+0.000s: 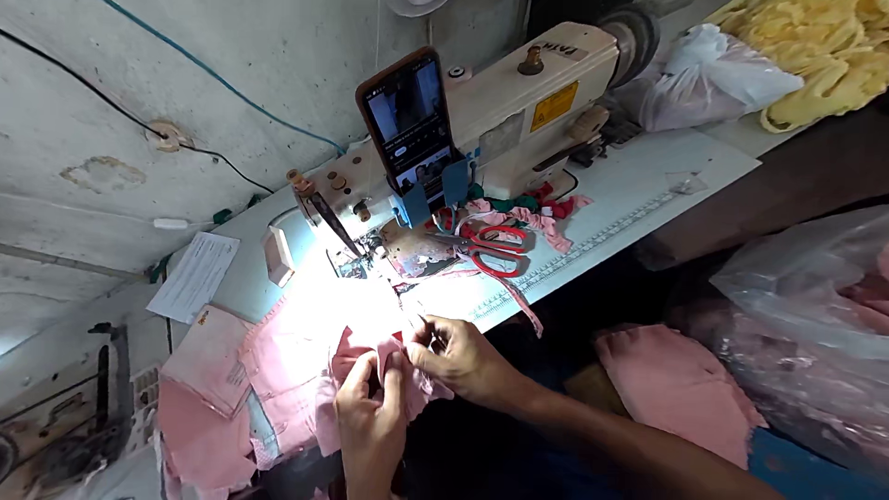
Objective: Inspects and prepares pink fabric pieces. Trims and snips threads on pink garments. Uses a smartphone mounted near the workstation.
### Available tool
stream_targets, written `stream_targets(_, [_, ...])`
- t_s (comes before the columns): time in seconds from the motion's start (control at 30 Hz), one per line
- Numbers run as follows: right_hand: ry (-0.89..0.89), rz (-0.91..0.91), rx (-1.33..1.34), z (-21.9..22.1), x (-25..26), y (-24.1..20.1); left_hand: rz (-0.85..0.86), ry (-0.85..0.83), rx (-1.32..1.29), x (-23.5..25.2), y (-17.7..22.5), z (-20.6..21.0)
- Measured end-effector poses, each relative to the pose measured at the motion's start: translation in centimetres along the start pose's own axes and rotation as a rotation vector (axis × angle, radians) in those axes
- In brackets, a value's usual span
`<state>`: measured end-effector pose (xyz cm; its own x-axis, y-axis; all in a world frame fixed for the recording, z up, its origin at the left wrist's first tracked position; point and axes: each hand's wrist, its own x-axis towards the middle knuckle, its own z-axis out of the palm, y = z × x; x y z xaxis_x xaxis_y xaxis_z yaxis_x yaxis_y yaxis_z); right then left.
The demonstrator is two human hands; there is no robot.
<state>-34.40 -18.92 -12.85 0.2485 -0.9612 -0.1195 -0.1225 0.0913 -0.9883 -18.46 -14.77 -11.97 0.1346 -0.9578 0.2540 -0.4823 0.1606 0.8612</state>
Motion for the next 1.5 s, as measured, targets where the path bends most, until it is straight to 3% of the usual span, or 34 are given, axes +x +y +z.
stream_targets(0.17, [0.055, -0.056, 0.068, -0.9, -2.3, -0.7, -0.053, 0.004, 0.007, 0.6, 0.1, 0.2])
stream_targets(0.3, [-0.203, 0.055, 0.261, -1.8, -3.5, -1.9, -0.112, -0.005, -0.052, 0.6, 0.4, 0.1])
stream_targets(0.4, [-0.291, 0.207, 0.298, -1.8, -2.8, -1.9, -0.116, -0.008, -0.110, 0.5, 0.5, 0.2])
stream_targets(0.53, [-0.237, 0.271, 0.339, -1.3, -2.1, -1.7, -0.111, 0.002, -0.108, 0.4, 0.6, 0.3])
stream_targets(0.93, [-0.018, 0.137, 0.053, -0.3, -2.2, -1.5, -0.101, 0.059, -0.037, -0.3, 1.4, 1.4])
stream_targets(1.17, [0.007, 0.098, 0.093, 0.0, -2.0, -0.9, -0.089, 0.066, -0.054, -0.2, 1.3, 1.6])
stream_targets(1.5, [-0.087, 0.213, 0.073, -0.6, -0.7, -1.7, -0.013, 0.098, -0.003, 0.0, 0.7, 1.7])
